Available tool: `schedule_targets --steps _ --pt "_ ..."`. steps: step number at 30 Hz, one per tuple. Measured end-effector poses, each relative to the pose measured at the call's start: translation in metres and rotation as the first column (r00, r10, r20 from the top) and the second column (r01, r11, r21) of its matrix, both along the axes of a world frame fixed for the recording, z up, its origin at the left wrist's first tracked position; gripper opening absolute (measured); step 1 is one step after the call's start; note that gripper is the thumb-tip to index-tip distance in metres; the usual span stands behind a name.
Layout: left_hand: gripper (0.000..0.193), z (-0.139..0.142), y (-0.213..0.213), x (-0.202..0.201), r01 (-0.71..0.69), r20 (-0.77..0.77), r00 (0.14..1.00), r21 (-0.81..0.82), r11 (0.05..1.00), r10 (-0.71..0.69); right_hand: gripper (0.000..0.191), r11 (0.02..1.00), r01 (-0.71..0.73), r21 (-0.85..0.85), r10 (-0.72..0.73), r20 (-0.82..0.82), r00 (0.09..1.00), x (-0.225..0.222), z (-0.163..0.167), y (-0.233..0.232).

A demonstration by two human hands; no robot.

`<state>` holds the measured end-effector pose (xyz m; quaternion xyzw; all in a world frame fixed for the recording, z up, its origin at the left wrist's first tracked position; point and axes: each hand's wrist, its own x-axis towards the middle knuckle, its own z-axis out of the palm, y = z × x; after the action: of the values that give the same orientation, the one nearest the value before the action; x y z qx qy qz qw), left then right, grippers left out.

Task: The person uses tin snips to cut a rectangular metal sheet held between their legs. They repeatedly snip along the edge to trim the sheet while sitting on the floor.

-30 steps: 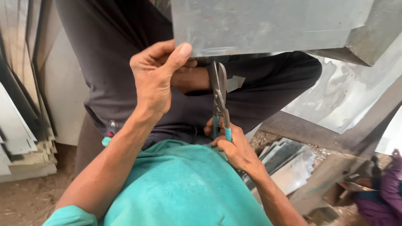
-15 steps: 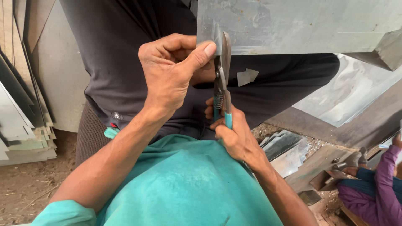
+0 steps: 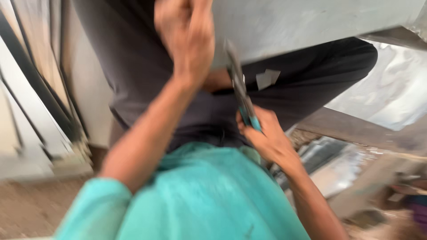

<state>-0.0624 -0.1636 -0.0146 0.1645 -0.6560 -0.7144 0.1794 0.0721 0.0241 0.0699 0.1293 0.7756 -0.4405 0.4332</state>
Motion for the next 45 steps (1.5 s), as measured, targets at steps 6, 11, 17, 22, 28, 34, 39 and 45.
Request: schedule_targets --steps 6,11,17,22,28,34,39,45 --pt "0.034 -0.007 0.08 0.067 0.391 0.132 0.874 0.382 0.837 -0.468 0.06 0.919 0.393 -0.012 -0.393 -0.035 0.919 0.044 0.025 0.045" --pt "0.029 0.004 0.117 0.063 0.481 0.076 0.762 0.597 0.642 -0.642 0.066 0.778 0.618 -0.115 -0.623 -0.008 0.782 0.06 -0.001 0.035" --pt "0.026 0.009 0.126 0.07 0.457 0.079 0.804 0.553 0.697 -0.589 0.066 0.788 0.604 -0.117 -0.616 -0.156 0.773 0.044 -0.003 0.018" --pt "0.025 -0.001 0.127 0.075 0.437 0.105 0.795 0.584 0.684 -0.598 0.058 0.802 0.594 -0.07 -0.595 -0.194 0.78 0.044 0.0 0.022" --pt "0.024 0.011 0.12 0.065 0.444 0.111 0.787 0.581 0.682 -0.607 0.019 0.811 0.582 0.059 -0.538 -0.315 0.782 0.037 -0.016 0.015" --pt "0.032 0.037 0.133 0.06 0.063 0.297 0.872 0.721 0.69 -0.39 0.019 0.785 0.347 0.512 -0.127 -0.416 0.901 0.048 -0.005 0.06" --pt "0.033 0.035 0.162 0.058 0.0 0.399 0.728 0.814 0.581 -0.558 0.019 0.863 0.351 0.362 -0.113 -0.538 0.835 0.074 -0.002 0.077" --pt "0.028 0.016 0.05 0.068 0.406 0.026 0.81 0.696 0.592 -0.586 0.023 0.85 0.391 0.353 -0.255 -0.374 0.892 0.071 -0.019 0.075"
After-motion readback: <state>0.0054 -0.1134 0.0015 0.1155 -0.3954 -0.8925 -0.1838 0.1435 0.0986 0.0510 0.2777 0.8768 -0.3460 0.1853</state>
